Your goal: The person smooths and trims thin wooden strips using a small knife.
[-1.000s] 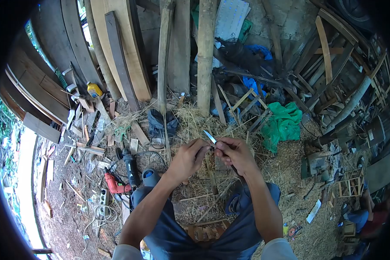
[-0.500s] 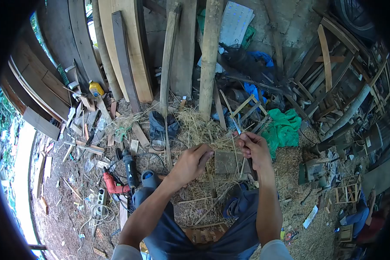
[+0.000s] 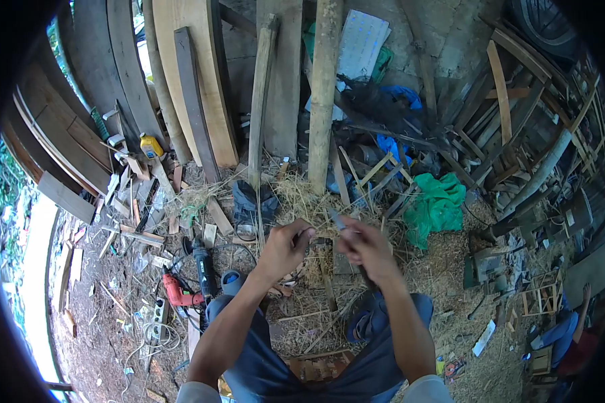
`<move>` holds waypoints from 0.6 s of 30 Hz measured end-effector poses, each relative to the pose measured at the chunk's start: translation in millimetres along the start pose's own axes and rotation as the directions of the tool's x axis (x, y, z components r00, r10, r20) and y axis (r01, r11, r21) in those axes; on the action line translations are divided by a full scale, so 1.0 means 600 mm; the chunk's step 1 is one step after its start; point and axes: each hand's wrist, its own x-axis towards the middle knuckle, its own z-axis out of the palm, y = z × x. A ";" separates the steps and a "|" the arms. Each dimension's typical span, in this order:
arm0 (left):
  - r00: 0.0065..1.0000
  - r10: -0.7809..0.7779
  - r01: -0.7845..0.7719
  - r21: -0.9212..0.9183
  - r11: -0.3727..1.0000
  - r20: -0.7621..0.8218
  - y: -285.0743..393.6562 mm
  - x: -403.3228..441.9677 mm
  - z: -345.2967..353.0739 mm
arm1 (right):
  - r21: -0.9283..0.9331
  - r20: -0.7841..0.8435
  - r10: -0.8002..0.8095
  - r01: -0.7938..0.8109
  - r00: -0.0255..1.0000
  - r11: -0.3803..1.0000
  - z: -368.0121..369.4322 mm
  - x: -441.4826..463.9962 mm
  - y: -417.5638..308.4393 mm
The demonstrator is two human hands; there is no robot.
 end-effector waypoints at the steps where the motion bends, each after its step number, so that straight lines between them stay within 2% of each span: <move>1: 0.999 0.009 -0.007 -0.040 0.999 0.033 0.002 0.000 0.005 | 0.005 -0.009 -0.001 0.001 1.000 1.000 0.009 0.002 0.009; 3: 0.998 0.018 -0.015 -0.047 0.999 0.058 0.013 0.001 0.010 | 0.121 0.033 -0.036 0.032 0.999 0.992 0.013 0.014 0.016; 4: 0.997 0.020 -0.017 -0.049 0.999 0.074 0.017 0.000 0.010 | 0.122 0.030 -0.040 0.036 0.999 0.992 0.008 0.015 0.008; 6: 0.997 0.040 -0.037 -0.058 0.998 0.065 0.020 0.001 0.013 | 0.056 0.041 0.035 -0.037 0.999 0.998 -0.002 0.016 -0.010; 9: 0.996 0.062 -0.059 -0.061 0.996 0.059 0.014 0.000 0.015 | 0.029 0.029 0.037 -0.038 0.999 0.999 -0.015 0.021 -0.009; 11: 0.995 0.074 -0.070 -0.058 0.996 0.070 0.013 0.000 0.015 | 0.012 0.004 0.019 -0.019 1.000 1.000 -0.028 0.022 -0.015; 13: 0.992 -0.017 0.026 -0.066 0.998 0.126 0.021 -0.001 0.012 | -0.009 -0.018 0.002 -0.002 1.000 1.000 -0.035 0.021 -0.018; 16: 0.993 0.055 -0.046 -0.093 0.995 0.100 0.017 0.001 0.016 | 0.033 -0.021 -0.003 0.004 1.000 0.999 -0.039 0.020 -0.017; 18: 0.994 0.046 -0.036 -0.093 0.995 0.099 0.018 0.001 0.018 | -0.053 -0.037 -0.042 0.040 0.998 0.998 -0.043 0.023 -0.018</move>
